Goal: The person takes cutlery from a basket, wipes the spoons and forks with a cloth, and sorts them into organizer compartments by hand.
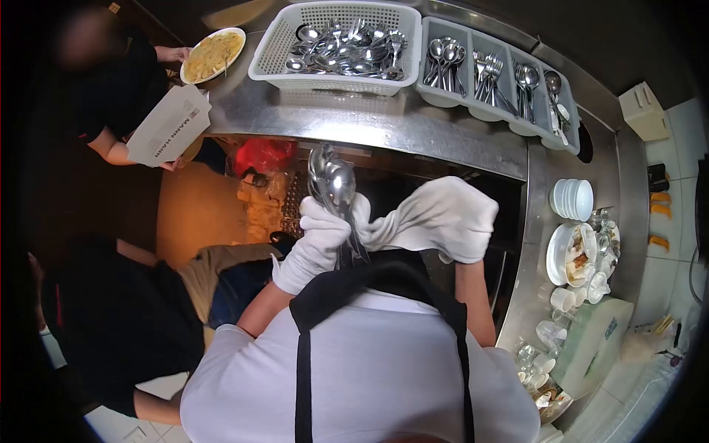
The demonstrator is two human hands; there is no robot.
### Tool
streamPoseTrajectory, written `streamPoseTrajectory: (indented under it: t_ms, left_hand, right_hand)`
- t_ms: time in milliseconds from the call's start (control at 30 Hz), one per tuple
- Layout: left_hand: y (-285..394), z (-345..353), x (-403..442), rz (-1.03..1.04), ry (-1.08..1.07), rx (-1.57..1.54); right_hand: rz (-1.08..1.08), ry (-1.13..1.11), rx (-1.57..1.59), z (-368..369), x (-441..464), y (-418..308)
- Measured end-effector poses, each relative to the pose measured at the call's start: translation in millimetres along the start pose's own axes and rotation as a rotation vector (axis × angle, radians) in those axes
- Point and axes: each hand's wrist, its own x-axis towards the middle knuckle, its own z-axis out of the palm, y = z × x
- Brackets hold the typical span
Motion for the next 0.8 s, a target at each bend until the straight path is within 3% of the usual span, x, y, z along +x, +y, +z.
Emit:
streamPoseTrajectory:
  t_ms: [33,100,167,200,233,300,333,400,433,467,500,567,600,633,700,767,800]
  left_hand:
    - [-16.7,1.4,1.8,-0.103,-0.090,-0.736]
    - [-17.4,-2.1,0.2,0.384,0.245,-0.139]
    - [3.7,9.7,25.3,0.579,0.765,-0.048]
    - [14.4,15.6,37.8,0.620,1.040,0.022]
    - [28.1,-10.5,27.3,0.474,0.795,-0.131]
    - [69.2,-57.0,23.2,0.721,0.597,0.202]
    - [44.7,-60.8,35.6,0.623,0.514,0.195]
    - [14.5,-65.0,43.7,0.400,0.406,-0.204]
    - [58.3,-80.5,35.9,0.270,0.365,-0.594]
    - [102.3,-94.8,27.4,0.132,0.307,-0.979]
    - [87.9,-94.5,35.3,0.379,0.367,-0.606]
    - [59.0,-94.2,51.6,0.752,0.797,0.242]
    - [68.0,-97.5,50.2,0.714,0.803,0.288]
    - [69.0,-94.4,48.0,0.689,0.774,0.205]
    - [67.2,-84.2,44.7,0.651,0.685,-0.083]
    - [62.8,-70.1,44.3,0.619,0.556,-0.486]
    - [63.1,-68.4,43.6,0.567,0.476,-0.694]
  right_hand:
    - [0.023,0.026,0.062,14.9,0.8,-6.2]
    - [-0.369,-0.145,-0.619,29.9,19.9,-19.3]
    - [-0.436,-0.202,-0.783,42.7,25.0,-13.8]
    - [-0.298,-0.198,-0.660,53.3,23.7,-16.8]
    - [-0.331,-0.200,-0.602,56.2,27.4,-10.8]
    - [-0.405,-0.202,-0.487,62.4,35.7,4.6]
    - [-0.382,-0.207,-0.763,63.3,36.4,-20.0]
    - [-0.340,-0.578,-1.129,77.0,50.8,-34.6]
    - [-0.309,-0.762,-1.311,83.3,56.8,-38.1]
    - [-0.444,-0.758,-1.212,67.5,53.0,3.9]
    - [-0.281,-0.751,-1.146,55.5,45.4,1.3]
    - [0.042,-0.719,-0.995,36.0,25.8,-9.2]
    - [0.205,-0.699,-0.913,31.8,21.5,-16.6]
    - [0.092,-0.467,-0.594,49.1,22.1,-47.3]
    - [-0.179,-0.180,-0.400,87.1,20.5,-98.7]
    - [-0.698,-0.148,-0.594,117.6,30.6,-112.2]
    - [-0.657,-0.247,-0.639,127.5,33.9,-108.9]
